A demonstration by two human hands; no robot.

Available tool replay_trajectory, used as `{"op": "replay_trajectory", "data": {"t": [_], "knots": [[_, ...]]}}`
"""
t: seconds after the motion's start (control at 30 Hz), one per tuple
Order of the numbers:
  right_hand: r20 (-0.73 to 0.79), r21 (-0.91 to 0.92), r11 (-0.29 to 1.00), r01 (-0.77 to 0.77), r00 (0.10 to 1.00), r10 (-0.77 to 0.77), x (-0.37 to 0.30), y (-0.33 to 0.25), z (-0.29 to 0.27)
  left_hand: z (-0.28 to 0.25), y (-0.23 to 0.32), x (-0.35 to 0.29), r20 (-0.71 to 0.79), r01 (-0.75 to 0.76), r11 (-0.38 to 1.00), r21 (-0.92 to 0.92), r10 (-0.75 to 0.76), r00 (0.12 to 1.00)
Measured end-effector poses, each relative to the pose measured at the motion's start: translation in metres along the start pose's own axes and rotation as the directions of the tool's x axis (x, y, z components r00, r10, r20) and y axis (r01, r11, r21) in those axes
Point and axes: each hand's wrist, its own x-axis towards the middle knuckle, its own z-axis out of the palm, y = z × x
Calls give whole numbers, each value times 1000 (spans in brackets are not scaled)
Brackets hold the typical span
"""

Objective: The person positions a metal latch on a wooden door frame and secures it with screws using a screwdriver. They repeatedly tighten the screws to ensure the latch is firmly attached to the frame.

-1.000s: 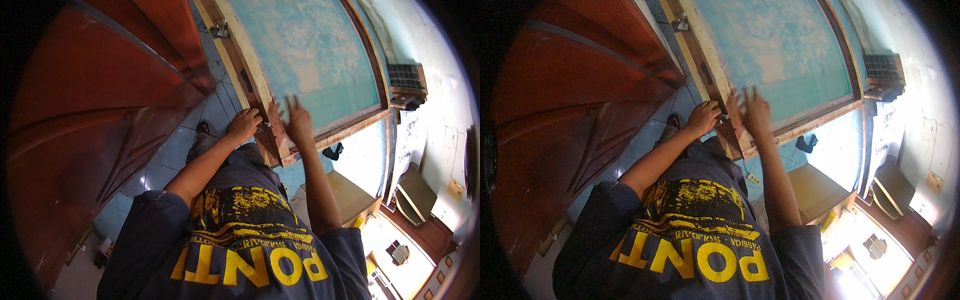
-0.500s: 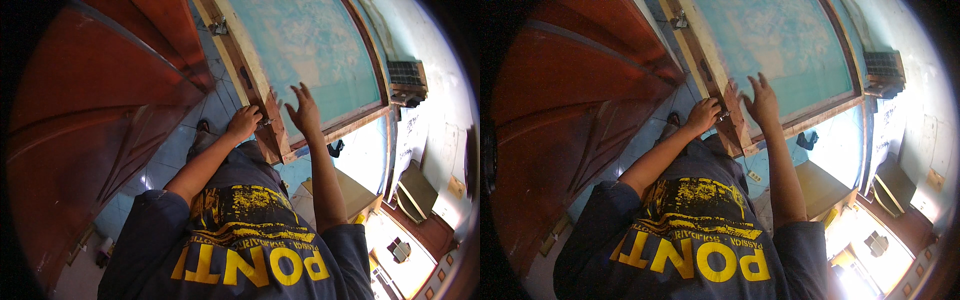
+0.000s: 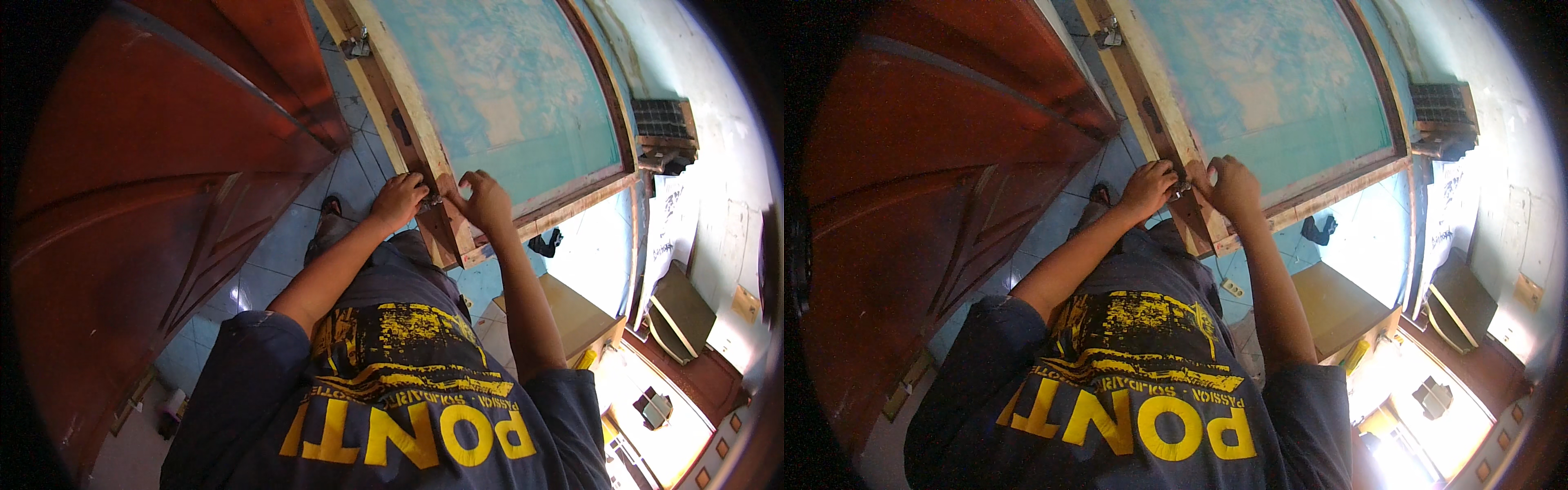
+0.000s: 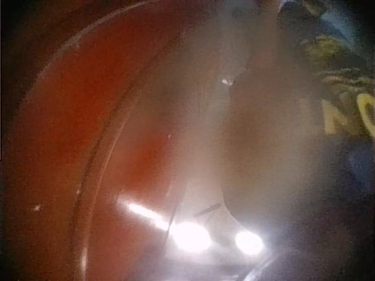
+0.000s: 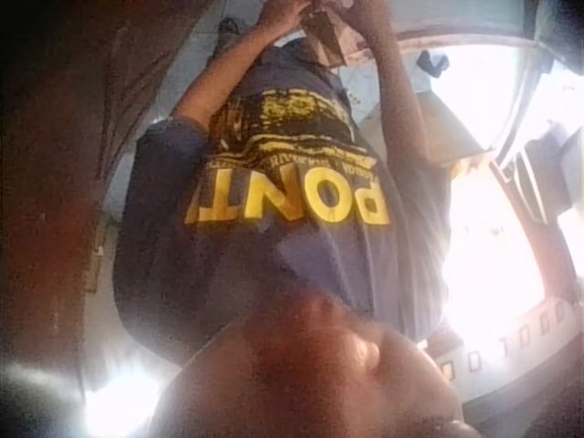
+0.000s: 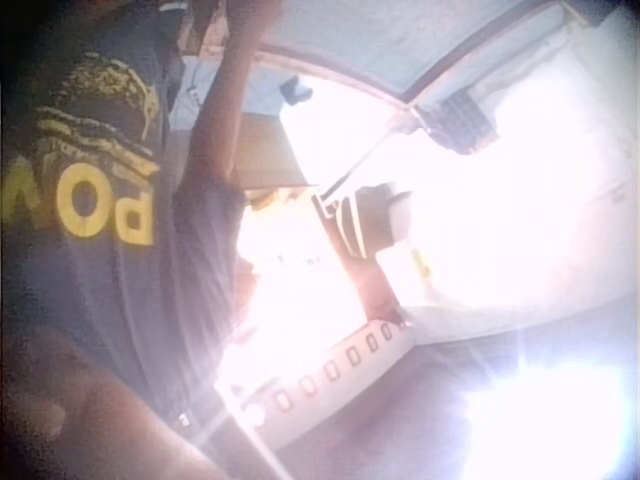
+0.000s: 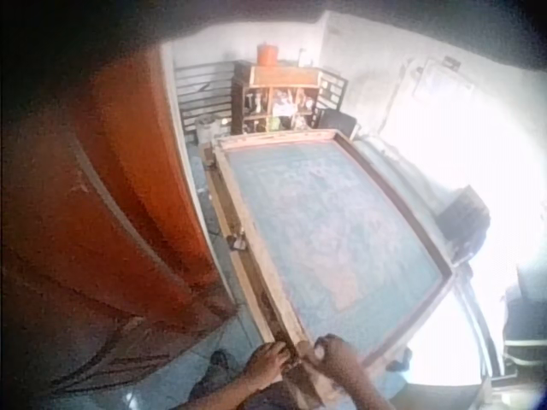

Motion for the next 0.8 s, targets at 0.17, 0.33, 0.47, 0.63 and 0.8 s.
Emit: {"op": "replay_trajectory", "data": {"t": [0.17, 0.33, 0.47, 0.63, 0.8], "knots": [[-5, -44, 998, -39, 999, 39, -19, -27, 16, -5, 1, 2, 43, 17, 1000, -13, -16, 999], [-200, -175, 978, 115, 968, -149, -16, -15, 13, -1, 0, -1, -9, 11, 1000, 24, -11, 1000], [-164, -35, 999, 35, 986, -40, -15, -6, -1, -2, 0, 1, 8, 12, 1000, -8, -12, 1000], [113, -43, 977, 210, 973, -204, -16, -2, 7, -3, 2, 3, 55, 34, 999, 4, -34, 998], [76, -52, 986, 157, 985, -153, -6, -29, -9, 2, -1, 0, -9, 23, 999, 25, -23, 1000]]}}
